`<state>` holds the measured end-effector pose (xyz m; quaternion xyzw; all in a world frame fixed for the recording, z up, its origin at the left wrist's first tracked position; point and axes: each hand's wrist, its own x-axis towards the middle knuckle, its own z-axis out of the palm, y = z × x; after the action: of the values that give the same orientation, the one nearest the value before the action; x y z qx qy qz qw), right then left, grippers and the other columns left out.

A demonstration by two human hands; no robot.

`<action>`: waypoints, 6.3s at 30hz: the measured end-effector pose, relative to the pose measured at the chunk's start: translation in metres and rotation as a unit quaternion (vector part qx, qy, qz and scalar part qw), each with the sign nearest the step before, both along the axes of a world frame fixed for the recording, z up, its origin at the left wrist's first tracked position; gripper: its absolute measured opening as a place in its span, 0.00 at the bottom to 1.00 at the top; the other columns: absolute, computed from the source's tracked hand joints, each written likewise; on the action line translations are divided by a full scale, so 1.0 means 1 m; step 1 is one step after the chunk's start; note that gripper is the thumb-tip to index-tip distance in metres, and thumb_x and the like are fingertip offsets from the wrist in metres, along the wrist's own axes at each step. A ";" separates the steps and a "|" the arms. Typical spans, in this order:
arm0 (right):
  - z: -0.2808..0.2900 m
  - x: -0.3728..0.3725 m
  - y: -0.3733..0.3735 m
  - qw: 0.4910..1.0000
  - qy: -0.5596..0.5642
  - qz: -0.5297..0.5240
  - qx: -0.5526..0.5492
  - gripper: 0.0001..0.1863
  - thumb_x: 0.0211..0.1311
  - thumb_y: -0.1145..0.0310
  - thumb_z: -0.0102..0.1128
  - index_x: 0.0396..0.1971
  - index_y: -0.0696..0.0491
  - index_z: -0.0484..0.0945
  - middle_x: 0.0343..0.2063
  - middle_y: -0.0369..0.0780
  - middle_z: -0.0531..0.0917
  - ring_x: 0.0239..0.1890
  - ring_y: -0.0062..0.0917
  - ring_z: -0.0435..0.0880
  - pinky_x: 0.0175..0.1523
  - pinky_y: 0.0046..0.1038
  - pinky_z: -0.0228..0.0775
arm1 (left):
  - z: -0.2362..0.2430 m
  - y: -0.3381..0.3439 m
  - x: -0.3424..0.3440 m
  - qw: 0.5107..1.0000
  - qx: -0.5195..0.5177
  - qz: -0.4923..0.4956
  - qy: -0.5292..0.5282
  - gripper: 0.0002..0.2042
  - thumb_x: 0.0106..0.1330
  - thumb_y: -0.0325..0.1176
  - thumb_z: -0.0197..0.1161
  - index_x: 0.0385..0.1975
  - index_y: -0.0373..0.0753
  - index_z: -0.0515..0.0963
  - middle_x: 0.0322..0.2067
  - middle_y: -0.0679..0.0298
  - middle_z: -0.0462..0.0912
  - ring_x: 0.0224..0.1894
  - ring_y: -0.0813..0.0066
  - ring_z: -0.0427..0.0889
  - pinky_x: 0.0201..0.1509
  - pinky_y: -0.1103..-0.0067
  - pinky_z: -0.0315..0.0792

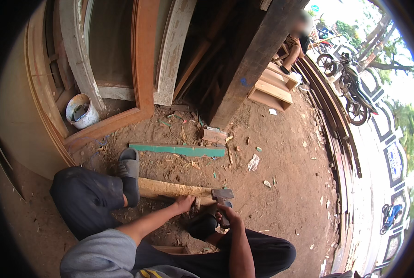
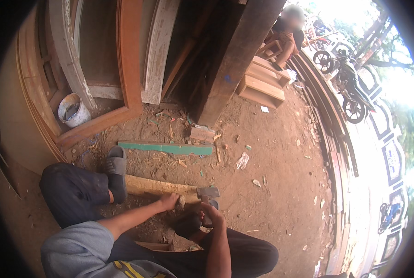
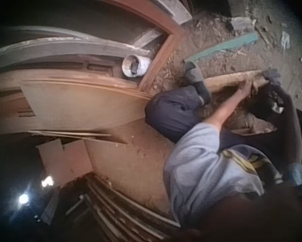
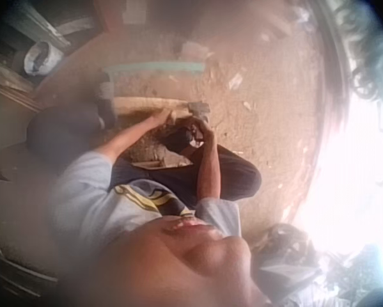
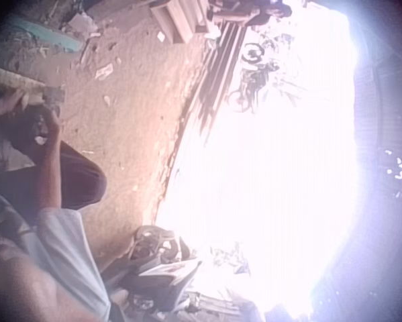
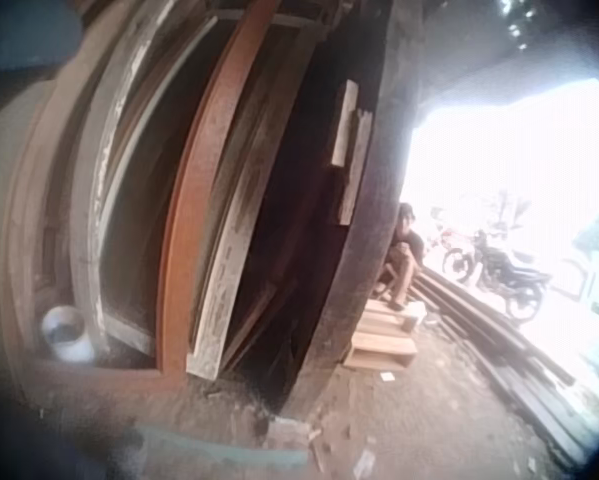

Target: The person sits on the ground and uses a chisel and hammer to carve a small wooden piece. They repeatedly strike the chisel to remove wood shavings and shape the piece.

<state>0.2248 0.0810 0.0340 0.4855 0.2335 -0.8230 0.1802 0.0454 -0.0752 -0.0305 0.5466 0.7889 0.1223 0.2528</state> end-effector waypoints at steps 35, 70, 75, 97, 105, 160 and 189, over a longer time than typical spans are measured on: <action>0.000 0.001 0.002 0.999 0.014 -0.010 0.027 0.18 0.54 0.53 0.52 0.16 0.50 0.65 0.12 0.31 0.68 0.11 0.16 0.66 0.12 0.15 0.56 | -0.018 0.018 -0.001 0.994 0.043 -0.047 0.087 0.07 0.45 0.24 0.55 0.27 0.37 0.74 0.26 0.55 0.77 0.32 0.58 0.79 0.33 0.69 0.74; 0.013 -0.007 -0.005 0.995 0.060 0.013 0.073 0.13 0.57 0.57 0.47 0.19 0.49 0.67 0.14 0.30 0.69 0.13 0.15 0.67 0.18 0.19 0.61 | -0.018 0.008 -0.020 0.995 0.030 -0.049 0.087 0.26 0.47 0.23 0.56 0.50 0.31 0.63 0.43 0.50 0.70 0.37 0.55 0.76 0.37 0.69 0.73; 0.003 0.003 -0.003 0.996 0.014 0.006 0.086 0.14 0.56 0.56 0.50 0.18 0.49 0.67 0.13 0.31 0.69 0.12 0.16 0.68 0.15 0.18 0.60 | -0.007 0.011 -0.011 0.996 0.024 -0.046 0.069 0.23 0.48 0.21 0.53 0.49 0.29 0.64 0.42 0.49 0.70 0.37 0.55 0.76 0.37 0.69 0.73; -0.003 -0.001 0.001 0.999 -0.013 -0.040 0.009 0.13 0.56 0.58 0.51 0.23 0.51 0.66 0.12 0.31 0.69 0.11 0.16 0.67 0.17 0.19 0.62 | -0.010 0.019 -0.025 0.997 0.000 -0.069 0.023 0.19 0.49 0.24 0.54 0.44 0.29 0.68 0.39 0.48 0.72 0.39 0.53 0.75 0.40 0.67 0.72; -0.001 0.004 0.001 0.999 0.021 -0.030 0.028 0.17 0.57 0.56 0.51 0.17 0.52 0.65 0.11 0.33 0.68 0.12 0.18 0.66 0.17 0.18 0.60 | -0.003 0.024 -0.019 0.996 0.010 -0.064 0.059 0.14 0.50 0.26 0.55 0.39 0.33 0.70 0.37 0.52 0.72 0.38 0.55 0.76 0.37 0.67 0.73; -0.018 0.007 0.004 1.000 0.008 -0.026 0.006 0.17 0.53 0.52 0.53 0.16 0.49 0.67 0.11 0.31 0.71 0.11 0.18 0.69 0.12 0.17 0.58 | -0.013 0.007 0.002 0.993 0.031 -0.091 0.072 0.08 0.47 0.24 0.55 0.28 0.34 0.73 0.27 0.52 0.77 0.32 0.58 0.79 0.33 0.69 0.75; 0.015 -0.012 0.002 0.999 -0.021 0.029 0.040 0.16 0.58 0.53 0.46 0.22 0.50 0.69 0.15 0.32 0.71 0.14 0.19 0.69 0.17 0.19 0.60 | -0.010 -0.019 0.012 0.988 0.023 -0.107 0.108 0.37 0.40 0.28 0.63 0.54 0.25 0.57 0.25 0.54 0.79 0.29 0.60 0.80 0.35 0.71 0.75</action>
<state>0.2127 0.0830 0.0491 0.5024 0.2766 -0.7970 0.1894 0.0574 -0.0942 -0.0405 0.6438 0.7453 0.0532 0.1649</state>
